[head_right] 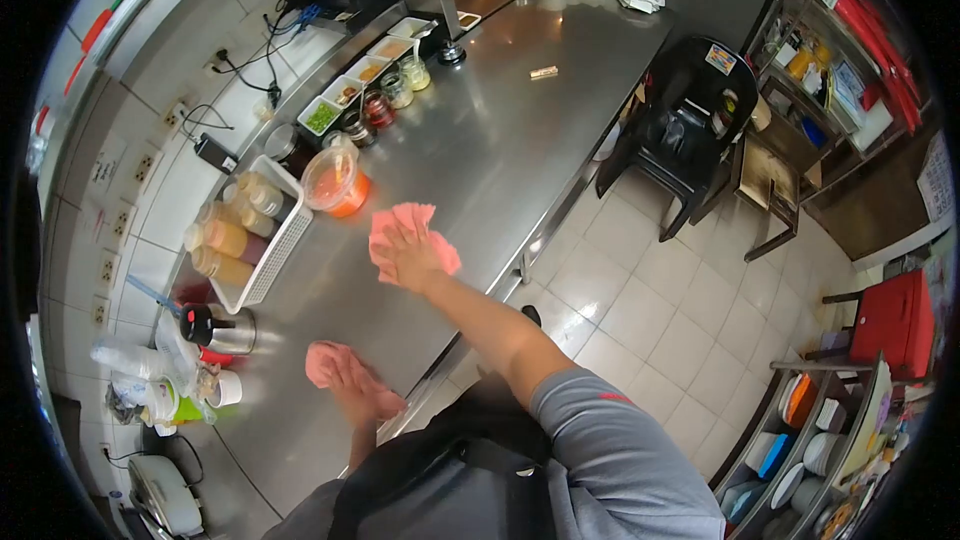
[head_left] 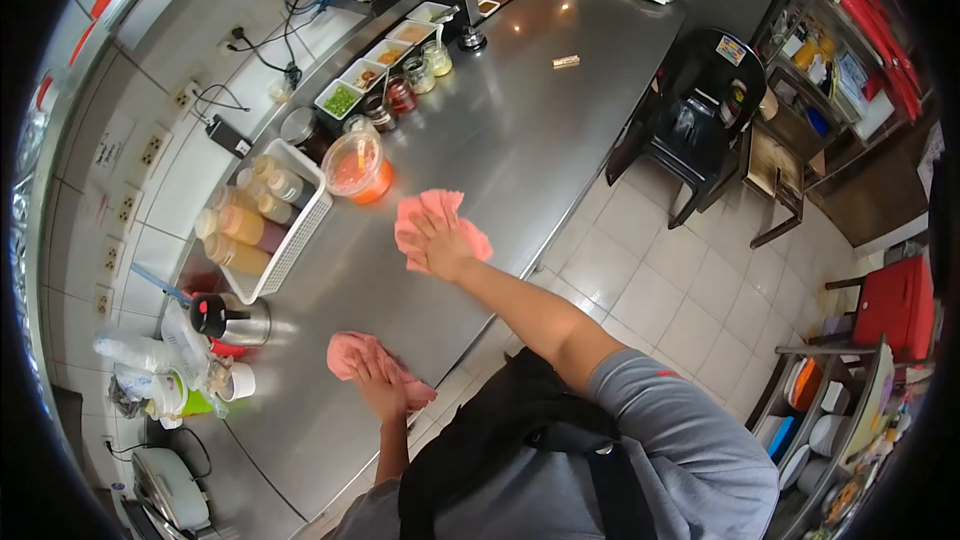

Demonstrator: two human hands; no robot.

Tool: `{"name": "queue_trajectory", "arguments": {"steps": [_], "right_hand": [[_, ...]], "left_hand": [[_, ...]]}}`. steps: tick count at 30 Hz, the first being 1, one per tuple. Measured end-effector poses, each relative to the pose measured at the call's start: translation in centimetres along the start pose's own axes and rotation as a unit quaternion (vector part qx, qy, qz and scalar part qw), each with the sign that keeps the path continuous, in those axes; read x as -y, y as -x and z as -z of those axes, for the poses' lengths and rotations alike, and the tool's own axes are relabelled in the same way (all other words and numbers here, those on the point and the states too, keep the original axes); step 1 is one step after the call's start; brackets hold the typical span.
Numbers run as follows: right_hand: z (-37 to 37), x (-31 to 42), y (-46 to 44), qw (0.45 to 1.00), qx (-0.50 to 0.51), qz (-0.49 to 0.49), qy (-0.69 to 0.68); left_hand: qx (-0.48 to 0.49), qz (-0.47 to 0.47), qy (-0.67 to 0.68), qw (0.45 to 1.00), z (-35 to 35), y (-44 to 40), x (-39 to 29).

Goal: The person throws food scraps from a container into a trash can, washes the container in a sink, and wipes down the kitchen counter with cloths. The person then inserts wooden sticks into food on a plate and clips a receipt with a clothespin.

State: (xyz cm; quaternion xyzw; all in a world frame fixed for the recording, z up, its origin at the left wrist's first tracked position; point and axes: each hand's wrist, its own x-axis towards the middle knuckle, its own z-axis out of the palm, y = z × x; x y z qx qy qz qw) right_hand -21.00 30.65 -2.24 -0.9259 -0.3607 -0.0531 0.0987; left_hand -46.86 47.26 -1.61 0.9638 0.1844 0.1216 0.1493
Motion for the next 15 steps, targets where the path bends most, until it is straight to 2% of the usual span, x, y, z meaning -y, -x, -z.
{"name": "queue_trajectory", "arguments": {"steps": [2, 6, 7, 8, 9, 10, 11, 12, 14, 15], "right_hand": [[-1.3, -4.8, -2.2, 1.0, 0.0, -0.028, 0.011], [3.7, -15.1, -3.9, 0.986, 0.101, -0.11, 0.079], [4.7, -18.3, -3.4, 0.988, 0.058, -0.13, 0.061], [4.5, -21.9, -3.0, 0.981, 0.059, -0.162, 0.086], [3.0, -26.5, -2.6, 0.973, 0.057, -0.194, 0.114], [-2.4, -33.0, -1.9, 0.94, 0.078, -0.216, 0.253], [4.9, -33.8, 0.8, 0.939, 0.057, -0.311, 0.137], [6.7, -39.2, 5.7, 0.914, 0.002, -0.282, 0.292], [7.2, -45.1, 10.1, 0.9, -0.032, -0.402, 0.162], [9.8, -46.6, 11.3, 0.89, 0.023, -0.451, 0.054]], "left_hand": [[0.001, -0.017, 0.024, 1.0, -0.3, -2.3, -3.4], [0.052, -0.021, 0.048, 0.997, -2.1, -7.3, -11.9], [0.059, -0.062, 0.05, 0.995, -3.0, -8.7, -13.8], [0.062, -0.105, 0.051, 0.991, -4.1, -10.0, -15.6], [0.059, -0.103, 0.051, 0.992, -5.4, -11.1, -17.2], [0.062, -0.14, 0.047, 0.987, -6.8, -12.2, -18.7], [0.067, -0.178, 0.041, 0.981, -8.0, -13.1, -20.1], [0.07, -0.183, 0.038, 0.98, -9.0, -14.5, -22.3], [0.102, -0.224, 0.063, 0.967, -11.0, -16.3, -25.6], [0.098, -0.226, 0.065, 0.967, -11.4, -16.9, -27.1]]}}
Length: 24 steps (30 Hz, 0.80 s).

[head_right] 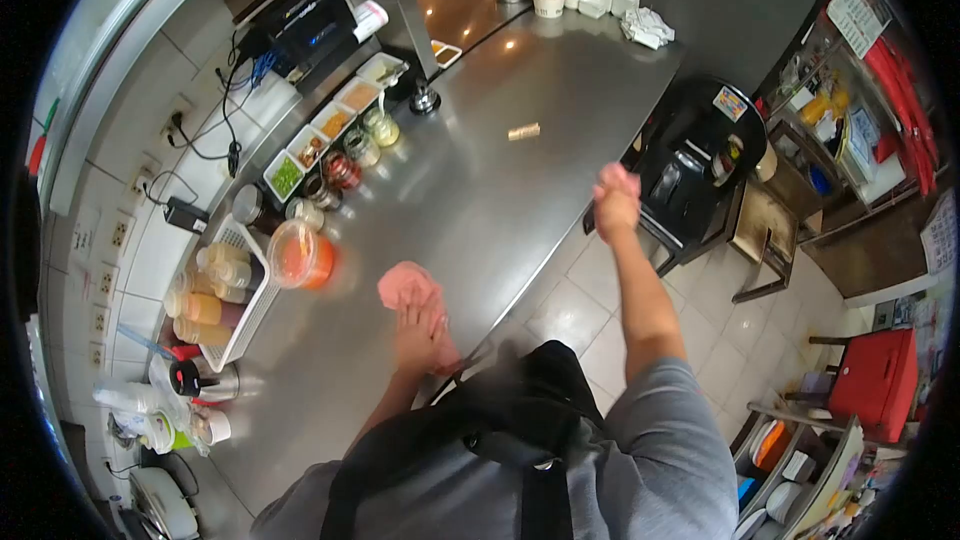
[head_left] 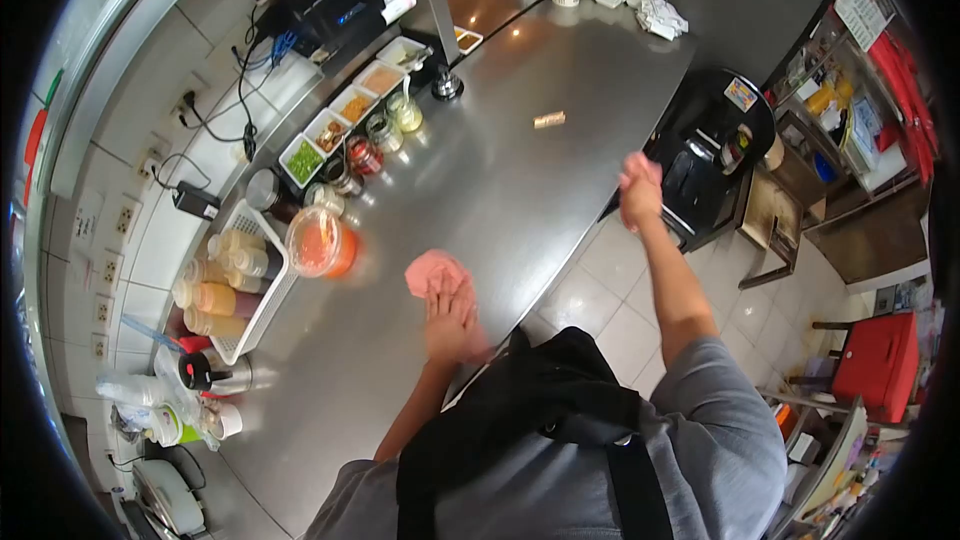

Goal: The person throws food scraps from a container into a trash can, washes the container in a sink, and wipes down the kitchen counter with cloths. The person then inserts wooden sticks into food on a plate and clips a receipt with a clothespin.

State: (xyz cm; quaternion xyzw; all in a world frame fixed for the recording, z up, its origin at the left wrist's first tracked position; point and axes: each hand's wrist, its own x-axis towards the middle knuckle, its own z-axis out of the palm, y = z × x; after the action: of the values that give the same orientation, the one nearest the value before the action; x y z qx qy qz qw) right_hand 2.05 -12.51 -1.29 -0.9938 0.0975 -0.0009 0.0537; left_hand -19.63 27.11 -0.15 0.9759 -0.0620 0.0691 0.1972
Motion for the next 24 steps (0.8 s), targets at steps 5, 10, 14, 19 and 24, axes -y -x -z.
{"name": "queue_trajectory", "arguments": {"steps": [5, 10, 14, 19, 24], "right_hand": [[4.5, -5.7, -1.6, 0.964, -0.047, -0.105, -0.241], [3.9, 2.0, -3.9, 0.971, -0.089, 0.152, -0.163], [1.5, 3.1, -6.5, 0.947, -0.071, 0.297, -0.099], [-1.6, -2.6, -19.3, 0.972, -0.099, 0.213, 0.023], [0.9, -8.4, -34.4, 0.979, -0.066, 0.14, 0.132]], "left_hand": [[-0.006, -0.065, 0.066, 0.996, -1.7, -8.0, -4.1], [-0.053, -0.007, -0.011, 0.999, -1.1, -18.8, -10.8], [-0.07, -0.054, -0.017, 0.996, -6.5, -28.9, -12.7], [-0.061, -0.038, -0.071, 0.995, -12.2, -36.7, -12.7], [0.061, -0.01, -0.137, 0.989, -11.4, -35.2, -13.0]]}}
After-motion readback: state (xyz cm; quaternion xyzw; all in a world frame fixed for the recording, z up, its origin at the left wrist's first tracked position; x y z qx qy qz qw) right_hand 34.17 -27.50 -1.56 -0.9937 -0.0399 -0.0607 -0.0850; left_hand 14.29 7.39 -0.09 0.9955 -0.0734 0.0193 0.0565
